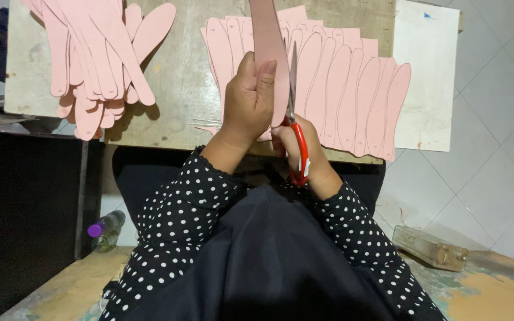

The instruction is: The person cuts elongated pink foam shoe components from a larger marked sheet using red-handled scissors, following drawn outlines. They cut one piece at a time, set finished pieces onto a growing pile on the left of the work board, and reposition the sheet to cut the next outline.

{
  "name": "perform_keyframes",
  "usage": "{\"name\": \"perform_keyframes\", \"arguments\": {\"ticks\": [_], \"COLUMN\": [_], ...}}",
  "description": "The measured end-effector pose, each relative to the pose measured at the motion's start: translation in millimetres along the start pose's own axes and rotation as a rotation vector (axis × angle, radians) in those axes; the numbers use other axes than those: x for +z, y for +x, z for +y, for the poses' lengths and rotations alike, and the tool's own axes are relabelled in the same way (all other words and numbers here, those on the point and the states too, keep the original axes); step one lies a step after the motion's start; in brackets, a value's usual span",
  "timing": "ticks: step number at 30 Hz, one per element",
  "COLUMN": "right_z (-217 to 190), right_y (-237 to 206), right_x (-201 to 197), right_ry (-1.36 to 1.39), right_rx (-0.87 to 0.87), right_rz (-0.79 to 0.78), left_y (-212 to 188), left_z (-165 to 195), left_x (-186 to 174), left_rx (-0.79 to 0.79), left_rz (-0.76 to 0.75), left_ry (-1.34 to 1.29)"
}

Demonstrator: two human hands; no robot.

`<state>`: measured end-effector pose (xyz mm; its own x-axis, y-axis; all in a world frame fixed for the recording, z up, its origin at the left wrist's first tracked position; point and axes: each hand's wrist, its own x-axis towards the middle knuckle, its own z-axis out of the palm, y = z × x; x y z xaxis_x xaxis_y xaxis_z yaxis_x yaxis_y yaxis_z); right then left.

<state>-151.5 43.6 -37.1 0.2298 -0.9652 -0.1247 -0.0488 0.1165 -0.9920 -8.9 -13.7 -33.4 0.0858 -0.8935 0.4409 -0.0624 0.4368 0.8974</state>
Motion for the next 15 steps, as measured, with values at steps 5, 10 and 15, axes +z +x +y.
{"name": "perform_keyframes", "arguments": {"ticks": [5, 10, 15], "right_z": [1.9, 2.5, 0.2], "right_y": [-0.8, -1.0, 0.4], "right_x": [2.7, 0.5, -6.4], "right_ry": [0.051, 0.002, -0.054], "right_rx": [0.103, 0.089, 0.035], "right_rz": [0.020, 0.009, 0.030], "left_y": [-1.4, 0.2, 0.2], "left_z": [-3.6, 0.8, 6.3], "left_x": [-1.8, -3.2, -2.3], "left_rx": [-0.055, -0.026, -0.055], "left_rz": [0.010, -0.004, -0.054], "left_ry": [0.022, -0.002, 0.007]}}
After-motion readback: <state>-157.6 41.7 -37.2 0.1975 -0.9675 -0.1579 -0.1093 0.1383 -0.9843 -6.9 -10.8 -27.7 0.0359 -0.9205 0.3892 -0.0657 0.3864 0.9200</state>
